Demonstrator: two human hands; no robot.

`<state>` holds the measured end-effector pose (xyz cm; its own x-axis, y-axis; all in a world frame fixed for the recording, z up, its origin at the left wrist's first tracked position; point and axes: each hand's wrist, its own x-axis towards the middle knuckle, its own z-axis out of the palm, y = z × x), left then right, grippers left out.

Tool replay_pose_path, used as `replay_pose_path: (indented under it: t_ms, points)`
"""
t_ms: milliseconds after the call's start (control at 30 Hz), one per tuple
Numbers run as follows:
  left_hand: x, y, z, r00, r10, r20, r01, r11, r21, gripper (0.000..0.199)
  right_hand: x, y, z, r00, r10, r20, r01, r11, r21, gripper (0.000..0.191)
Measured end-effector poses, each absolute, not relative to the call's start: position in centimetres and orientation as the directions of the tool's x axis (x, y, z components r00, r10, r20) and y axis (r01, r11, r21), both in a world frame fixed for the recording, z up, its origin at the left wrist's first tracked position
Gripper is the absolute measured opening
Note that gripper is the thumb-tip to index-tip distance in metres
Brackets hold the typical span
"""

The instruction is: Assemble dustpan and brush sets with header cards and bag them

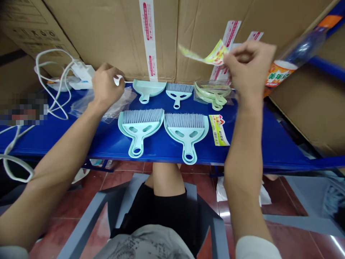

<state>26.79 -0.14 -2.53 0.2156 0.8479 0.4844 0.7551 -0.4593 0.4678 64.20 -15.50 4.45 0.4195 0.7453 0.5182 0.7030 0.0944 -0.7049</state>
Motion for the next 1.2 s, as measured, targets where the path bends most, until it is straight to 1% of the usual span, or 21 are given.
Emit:
replay_pose_path:
  t_ms: [67,100,133,233,300,367,433,500,600,667,767,900,967,1000,1067,1133,1167,1200]
  points:
    - [27.3,0.3,-3.0,0.279,0.833,0.477,0.67,-0.525,0.525,0.053,61.6,-14.1,3.3,0.403,0.741,0.538,0.559,0.266,-0.785,0.017]
    - [27.7,0.5,-3.2,0.312,0.822,0.477,0.619,-0.556,0.554,0.053,60.4,-13.7,2.7,0.351,0.776,0.524,0.491,0.324,-0.809,0.02]
    - [28.0,0.6,-3.3,0.341,0.807,0.482,0.565,-0.586,0.581,0.053,59.3,-13.5,2.1,0.269,0.827,0.494,0.448,0.347,-0.824,0.021]
    - [28.9,0.1,-3.4,0.425,0.743,0.517,0.398,-0.666,0.631,0.061,56.5,-13.6,0.5,0.032,0.927,0.372,0.412,0.327,-0.85,0.03]
    - [29.3,-0.7,-3.1,0.494,0.691,0.527,0.287,-0.702,0.651,0.069,55.0,-13.8,-0.3,-0.087,0.952,0.294,0.343,0.306,-0.888,0.039]
    - [29.4,-1.6,-2.7,0.57,0.628,0.53,0.18,-0.725,0.665,0.074,53.7,-13.9,-1.0,-0.176,0.953,0.248,0.264,0.289,-0.92,0.045]
    - [29.4,-2.1,-2.4,0.636,0.559,0.531,0.085,-0.735,0.672,0.074,52.9,-13.8,-1.5,-0.229,0.946,0.228,0.198,0.275,-0.941,0.05]
    - [29.2,-2.2,-2.4,0.681,0.52,0.516,0.034,-0.726,0.686,0.069,52.4,-13.7,-1.9,-0.242,0.945,0.219,0.14,0.257,-0.956,0.057]
    - [28.7,-1.5,-2.7,0.707,0.543,0.454,0.047,-0.676,0.735,0.061,52.5,-13.4,-2.2,-0.184,0.963,0.198,0.1,0.219,-0.971,0.06]
    - [28.4,-0.8,-3.0,0.719,0.564,0.406,0.067,-0.638,0.768,0.06,52.8,-13.2,-2.4,-0.126,0.975,0.185,0.136,0.201,-0.97,0.057]
    - [28.0,-0.3,-3.2,0.76,0.559,0.333,0.095,-0.602,0.793,0.056,53.2,-12.9,-2.7,-0.097,0.976,0.194,0.232,0.211,-0.95,0.05]
    - [28.1,-0.5,-3.0,0.849,0.492,0.194,0.149,-0.575,0.804,0.048,53.6,-12.5,-3.3,-0.084,0.97,0.227,0.289,0.242,-0.926,0.04]
    - [28.1,-0.6,-3.0,0.879,0.457,0.139,0.169,-0.571,0.804,0.046,53.8,-12.3,-3.7,-0.106,0.97,0.219,0.322,0.241,-0.916,0.041]
    - [28.1,-0.6,-3.0,0.888,0.444,0.119,0.179,-0.573,0.8,0.046,53.9,-12.2,-3.9,-0.128,0.968,0.216,0.348,0.247,-0.904,0.037]
    - [28.0,-0.3,-3.1,0.899,0.427,0.095,0.198,-0.59,0.782,0.045,54.1,-11.9,-4.3,-0.171,0.956,0.239,0.428,0.291,-0.856,0.02]
    - [27.8,0.1,-3.3,0.906,0.415,0.086,0.211,-0.618,0.757,0.045,54.3,-11.7,-4.6,-0.202,0.937,0.284,0.531,0.349,-0.772,0.005]
    - [27.7,0.3,-3.4,0.907,0.413,0.086,0.216,-0.63,0.746,0.045,54.4,-11.6,-4.8,-0.213,0.929,0.301,0.58,0.369,-0.727,0.004]
    - [27.6,0.5,-3.5,0.906,0.415,0.086,0.223,-0.638,0.737,0.044,54.4,-11.5,-4.9,-0.225,0.924,0.309,0.623,0.38,-0.684,0.007]
